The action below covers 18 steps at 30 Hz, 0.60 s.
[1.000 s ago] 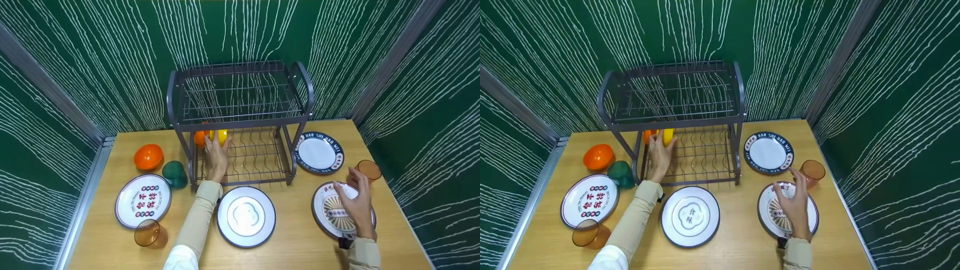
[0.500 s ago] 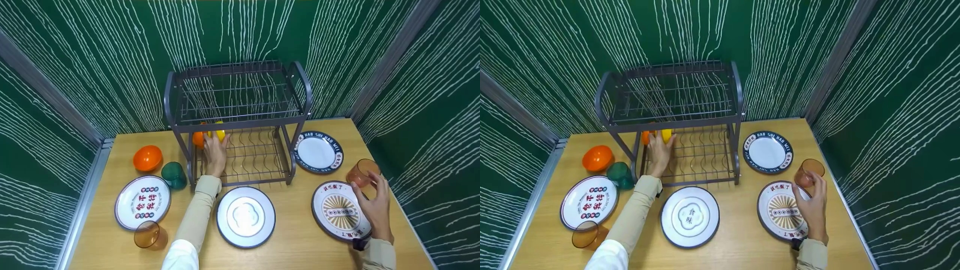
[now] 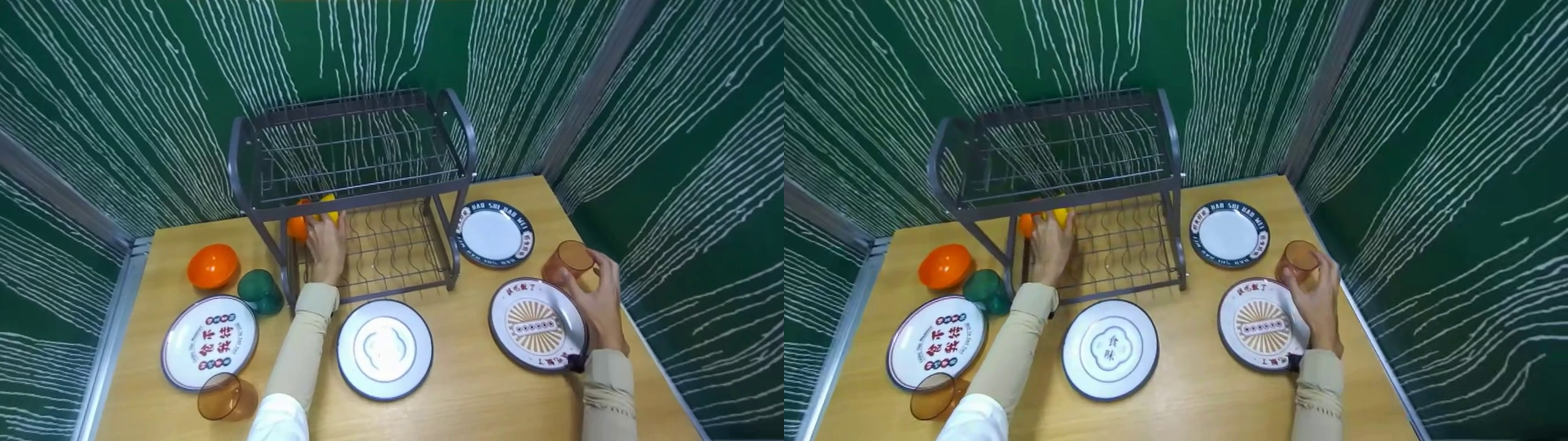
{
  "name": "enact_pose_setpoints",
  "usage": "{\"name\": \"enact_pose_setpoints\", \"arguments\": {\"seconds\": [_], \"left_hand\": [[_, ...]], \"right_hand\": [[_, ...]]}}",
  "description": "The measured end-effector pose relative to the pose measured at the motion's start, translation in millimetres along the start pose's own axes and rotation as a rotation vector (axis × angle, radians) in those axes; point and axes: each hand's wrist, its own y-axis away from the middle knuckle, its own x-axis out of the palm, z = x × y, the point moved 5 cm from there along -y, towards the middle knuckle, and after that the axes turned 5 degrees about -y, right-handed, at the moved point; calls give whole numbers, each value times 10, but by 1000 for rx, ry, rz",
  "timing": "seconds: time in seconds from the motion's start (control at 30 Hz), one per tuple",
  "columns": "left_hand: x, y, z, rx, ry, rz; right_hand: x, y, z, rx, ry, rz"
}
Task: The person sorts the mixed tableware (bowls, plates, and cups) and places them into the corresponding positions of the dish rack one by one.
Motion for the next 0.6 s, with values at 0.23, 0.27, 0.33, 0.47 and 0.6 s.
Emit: {"name": "enact_pose_setpoints", "arguments": {"seconds": [0.23,0.27,0.33,0.47,0.6], "left_hand": [[-35,-42,36,4,-98,11],[-36,-44,38,3,-110,11],[-37,-43,41,7,-116,8],[-34,-29,39,25,-96,5],[-10,-5,37,39,-90,10]], "right_hand": [[69,-181,-40,73,3,54],[79,-206,-60,79,17,61],[103,-255,-103,96,41,77],[144,-326,-183,137,55,112],[177,-354,-257,193,35,147]]}}
